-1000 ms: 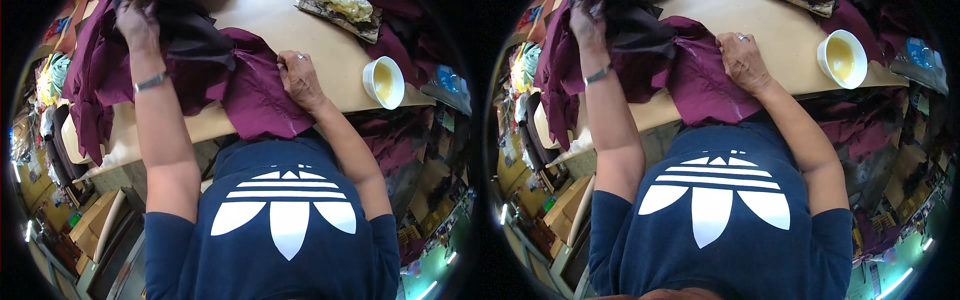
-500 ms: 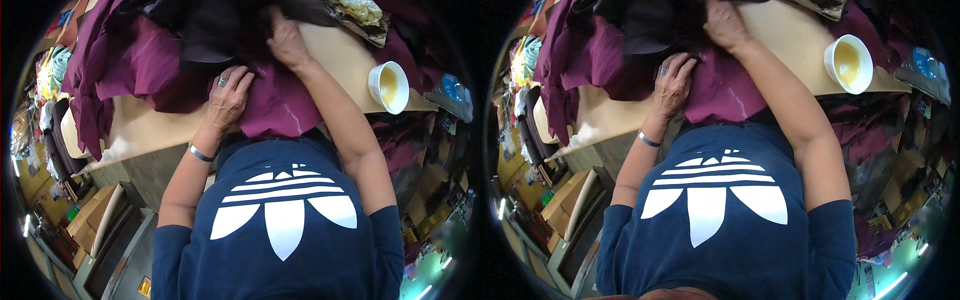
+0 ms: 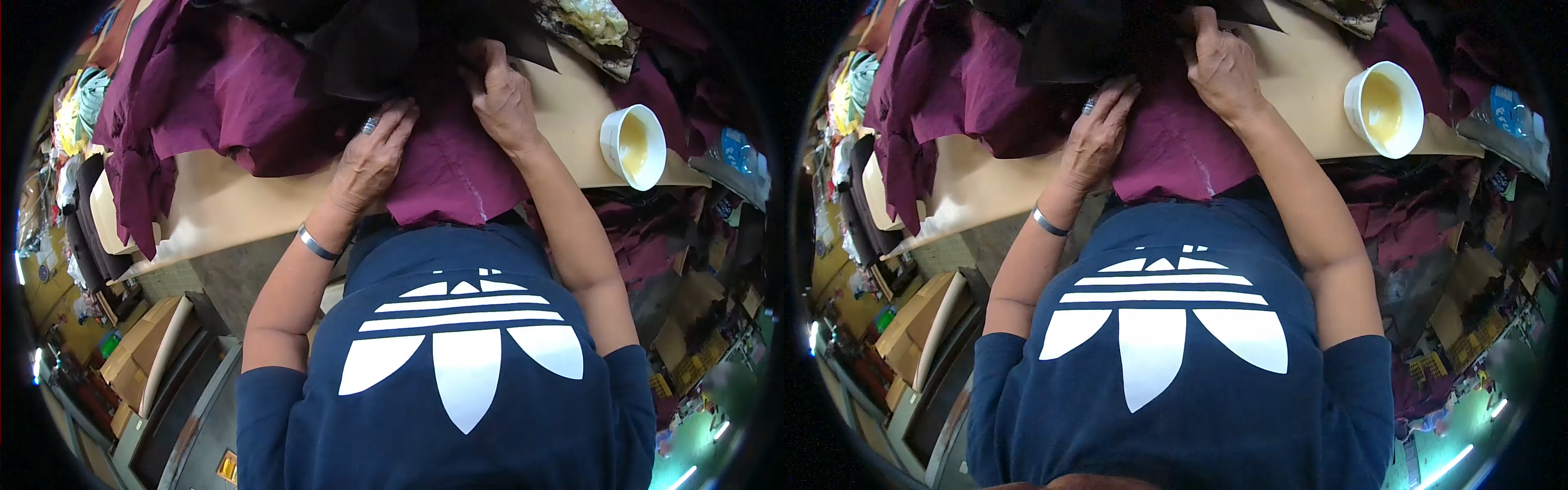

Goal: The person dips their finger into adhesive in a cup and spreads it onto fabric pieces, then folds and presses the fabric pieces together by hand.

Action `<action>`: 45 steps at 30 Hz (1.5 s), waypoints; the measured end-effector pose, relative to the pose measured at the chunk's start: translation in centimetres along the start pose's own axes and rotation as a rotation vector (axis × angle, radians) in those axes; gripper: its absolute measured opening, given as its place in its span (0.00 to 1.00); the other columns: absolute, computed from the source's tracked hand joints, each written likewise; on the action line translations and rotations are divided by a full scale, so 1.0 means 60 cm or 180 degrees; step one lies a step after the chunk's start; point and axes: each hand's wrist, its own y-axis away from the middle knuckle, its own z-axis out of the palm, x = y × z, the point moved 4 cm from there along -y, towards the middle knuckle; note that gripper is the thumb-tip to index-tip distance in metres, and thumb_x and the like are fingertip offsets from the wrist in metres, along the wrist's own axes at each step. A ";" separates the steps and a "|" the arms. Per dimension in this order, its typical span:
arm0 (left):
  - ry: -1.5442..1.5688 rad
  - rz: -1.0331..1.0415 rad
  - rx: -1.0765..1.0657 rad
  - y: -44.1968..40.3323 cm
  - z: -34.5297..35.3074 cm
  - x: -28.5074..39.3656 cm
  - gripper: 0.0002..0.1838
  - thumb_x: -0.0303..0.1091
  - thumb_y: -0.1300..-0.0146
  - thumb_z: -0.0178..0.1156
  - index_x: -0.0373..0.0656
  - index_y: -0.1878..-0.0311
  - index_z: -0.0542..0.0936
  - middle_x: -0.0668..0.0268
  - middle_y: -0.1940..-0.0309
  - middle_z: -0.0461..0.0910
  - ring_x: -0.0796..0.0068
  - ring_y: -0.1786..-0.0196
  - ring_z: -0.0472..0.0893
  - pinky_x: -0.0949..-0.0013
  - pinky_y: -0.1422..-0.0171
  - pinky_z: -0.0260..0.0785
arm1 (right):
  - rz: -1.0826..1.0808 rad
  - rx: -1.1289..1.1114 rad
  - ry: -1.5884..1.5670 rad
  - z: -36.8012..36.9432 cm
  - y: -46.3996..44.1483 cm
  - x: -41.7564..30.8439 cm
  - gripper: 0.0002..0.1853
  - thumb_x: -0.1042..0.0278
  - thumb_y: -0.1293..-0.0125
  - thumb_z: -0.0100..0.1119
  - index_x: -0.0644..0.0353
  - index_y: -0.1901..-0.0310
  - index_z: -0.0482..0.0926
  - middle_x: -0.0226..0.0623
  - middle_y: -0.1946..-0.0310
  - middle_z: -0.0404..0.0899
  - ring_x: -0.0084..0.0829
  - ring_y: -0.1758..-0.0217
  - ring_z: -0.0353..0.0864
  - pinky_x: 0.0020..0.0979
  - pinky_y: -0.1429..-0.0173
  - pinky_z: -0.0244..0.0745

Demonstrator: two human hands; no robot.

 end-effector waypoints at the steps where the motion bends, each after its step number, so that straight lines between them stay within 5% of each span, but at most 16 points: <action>1: -0.0005 0.0028 0.0006 -0.001 -0.001 0.002 0.25 0.17 0.51 0.51 0.35 0.45 0.72 0.57 0.47 0.72 0.60 0.43 0.72 0.65 0.39 0.67 | -0.0015 0.0013 0.0041 -0.003 0.004 -0.004 0.18 0.76 0.43 0.58 0.62 0.51 0.66 0.46 0.61 0.81 0.47 0.58 0.80 0.41 0.55 0.74; 6: -0.0036 0.0057 0.0076 -0.001 0.002 -0.002 0.25 0.16 0.51 0.51 0.36 0.45 0.72 0.58 0.46 0.72 0.60 0.44 0.73 0.65 0.39 0.68 | -0.0544 0.0217 0.0278 -0.008 0.025 -0.007 0.20 0.76 0.44 0.55 0.59 0.49 0.67 0.39 0.73 0.81 0.43 0.70 0.79 0.37 0.61 0.67; 12: -0.0178 0.0021 0.0068 -0.003 -0.005 0.002 0.25 0.17 0.50 0.52 0.45 0.46 0.75 0.60 0.46 0.72 0.62 0.45 0.74 0.66 0.43 0.72 | -0.0580 0.0089 0.0251 -0.014 0.023 -0.013 0.17 0.79 0.44 0.56 0.63 0.53 0.67 0.43 0.65 0.81 0.44 0.64 0.79 0.37 0.60 0.67; 19: -0.0432 0.0504 0.0061 -0.008 -0.008 0.008 0.25 0.19 0.50 0.51 0.50 0.47 0.76 0.63 0.47 0.73 0.62 0.48 0.76 0.67 0.49 0.74 | -0.0645 0.0069 0.0539 -0.004 0.027 -0.002 0.14 0.78 0.45 0.56 0.61 0.56 0.69 0.41 0.71 0.79 0.43 0.68 0.78 0.37 0.63 0.66; 21: -0.0247 0.0121 0.0083 -0.006 -0.001 -0.004 0.25 0.20 0.50 0.51 0.52 0.47 0.76 0.63 0.47 0.73 0.62 0.49 0.76 0.66 0.49 0.74 | -0.0773 0.0162 0.0634 -0.004 0.028 -0.002 0.16 0.77 0.47 0.55 0.61 0.54 0.69 0.38 0.77 0.76 0.40 0.72 0.78 0.36 0.64 0.65; 33: -0.0891 0.0118 0.0030 0.001 0.012 -0.012 0.29 0.24 0.50 0.51 0.48 0.40 0.71 0.65 0.42 0.70 0.64 0.47 0.74 0.60 0.41 0.64 | 0.0159 -0.0202 -0.0253 0.029 -0.044 0.013 0.17 0.72 0.42 0.58 0.61 0.53 0.65 0.48 0.65 0.80 0.54 0.59 0.77 0.48 0.54 0.71; 36: -0.0929 -0.0081 -0.0014 0.004 0.014 -0.014 0.30 0.25 0.51 0.52 0.49 0.39 0.70 0.66 0.40 0.69 0.66 0.45 0.72 0.60 0.39 0.61 | -0.0114 0.0007 0.0012 0.033 -0.056 0.008 0.17 0.74 0.43 0.58 0.60 0.53 0.67 0.46 0.66 0.80 0.52 0.60 0.78 0.46 0.55 0.72; 39: -0.0845 -0.0156 -0.0074 0.005 0.015 -0.015 0.31 0.25 0.52 0.52 0.49 0.39 0.70 0.66 0.40 0.68 0.66 0.45 0.72 0.60 0.39 0.61 | 0.0240 -0.0437 0.0169 0.076 -0.062 0.030 0.22 0.79 0.45 0.49 0.69 0.47 0.61 0.56 0.68 0.77 0.60 0.66 0.75 0.51 0.66 0.69; 45: -0.0944 -0.0042 -0.0087 0.004 0.011 -0.015 0.31 0.25 0.52 0.53 0.49 0.40 0.71 0.68 0.41 0.70 0.66 0.47 0.72 0.59 0.41 0.62 | -0.0499 0.0279 -0.0061 0.026 -0.056 0.023 0.21 0.81 0.45 0.48 0.68 0.47 0.61 0.56 0.63 0.75 0.60 0.60 0.73 0.53 0.60 0.67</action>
